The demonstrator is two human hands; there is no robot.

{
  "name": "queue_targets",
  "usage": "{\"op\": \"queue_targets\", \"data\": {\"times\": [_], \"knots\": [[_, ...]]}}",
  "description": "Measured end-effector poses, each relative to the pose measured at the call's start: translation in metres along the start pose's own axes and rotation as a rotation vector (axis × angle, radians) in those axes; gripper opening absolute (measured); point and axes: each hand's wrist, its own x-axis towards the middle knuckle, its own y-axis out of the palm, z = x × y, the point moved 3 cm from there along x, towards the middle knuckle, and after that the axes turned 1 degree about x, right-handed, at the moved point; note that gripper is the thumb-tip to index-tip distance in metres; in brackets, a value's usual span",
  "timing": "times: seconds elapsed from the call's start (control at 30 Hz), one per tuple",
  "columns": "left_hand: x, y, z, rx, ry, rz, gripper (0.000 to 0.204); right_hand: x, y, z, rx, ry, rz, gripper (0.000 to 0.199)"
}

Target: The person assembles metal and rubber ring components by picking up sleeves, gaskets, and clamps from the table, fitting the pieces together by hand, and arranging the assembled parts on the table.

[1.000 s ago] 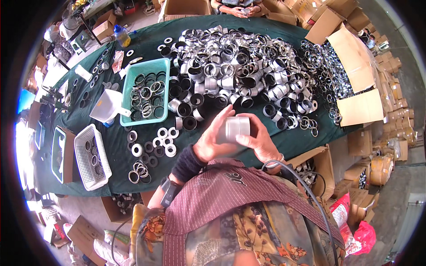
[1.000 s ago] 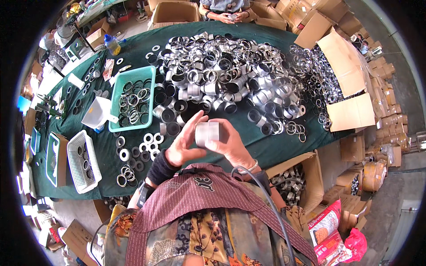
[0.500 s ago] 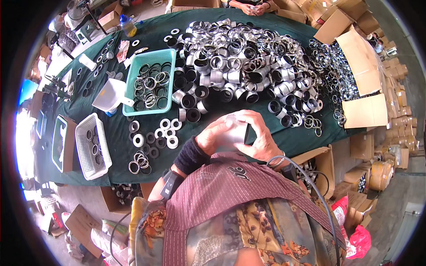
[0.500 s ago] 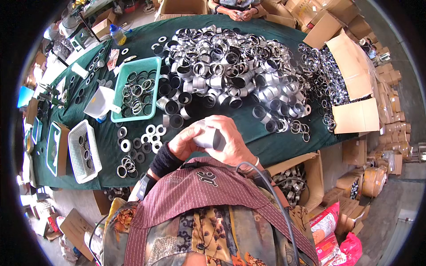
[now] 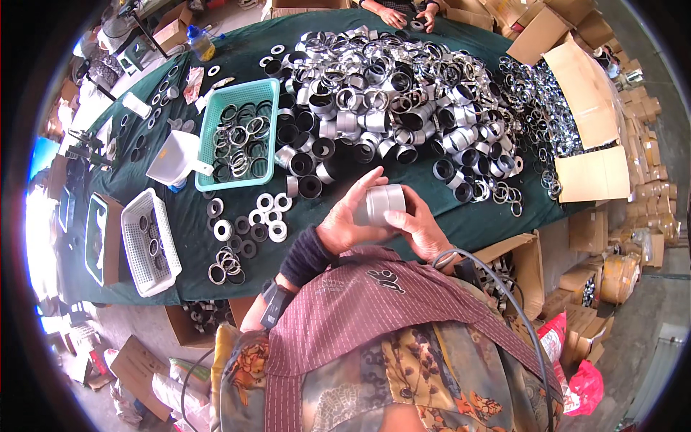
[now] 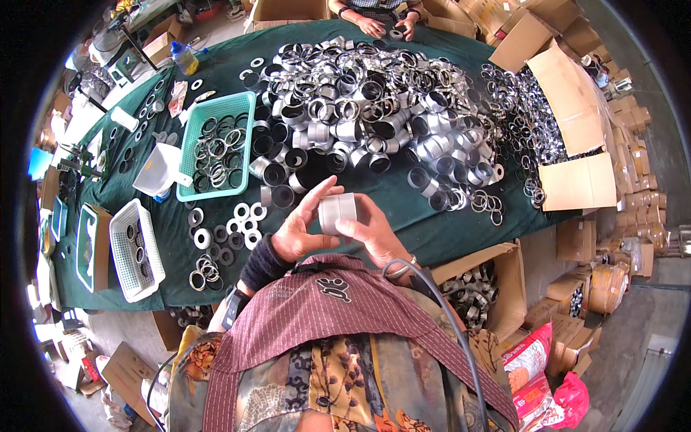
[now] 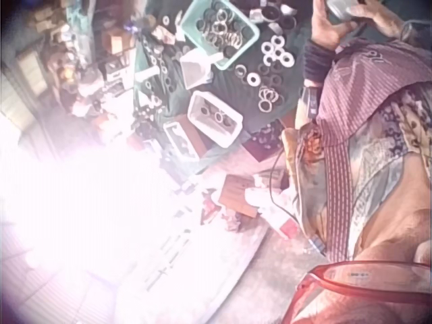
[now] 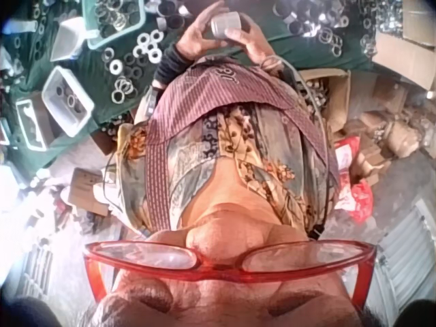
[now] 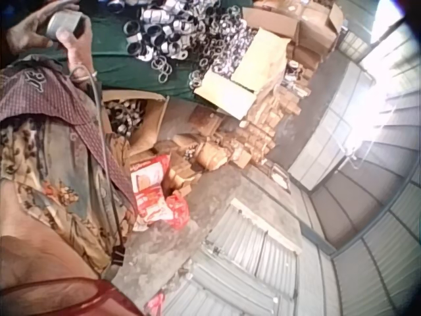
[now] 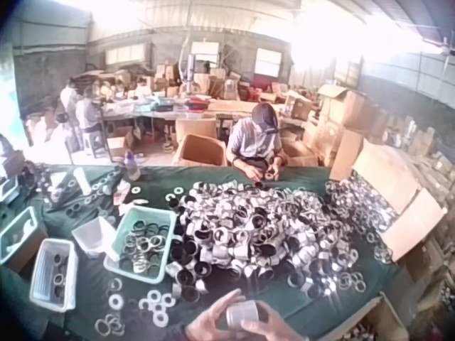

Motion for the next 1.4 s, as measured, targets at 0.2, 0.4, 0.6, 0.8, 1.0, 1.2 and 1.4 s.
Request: {"op": "queue_targets", "data": {"times": [0.2,0.4,0.6,0.8,1.0,1.2,1.4], "knots": [[-0.003,-0.012,0.022,-0.559,-0.03,-0.012,0.091,0.003,0.005,0.011,-0.213,-0.352,0.049,0.07],[-0.005,-0.012,0.038,-0.473,-0.297,-0.125,0.064,0.023,-0.013,0.0,-0.817,-0.552,0.008,0.072],[-0.014,-0.051,0.106,-0.085,-0.437,-0.284,0.064,0.047,-0.05,-0.044,-0.531,-0.221,0.064,0.065],[-0.048,-0.089,0.182,1.154,-0.349,-0.338,0.086,0.066,-0.115,-0.108,-0.753,-0.175,-0.281,0.051],[-0.089,-0.11,0.23,1.352,-0.511,-0.191,0.087,0.046,-0.147,-0.153,-1.195,-0.558,-0.138,0.047],[-0.083,-0.107,0.229,1.32,-0.562,-0.212,0.08,0.061,-0.226,-0.078,-1.116,-0.485,-1.009,0.031],[-0.079,-0.108,0.228,1.328,-0.642,-0.22,0.075,0.094,-0.295,-0.069,-1.098,0.035,-1.265,0.063]]}}
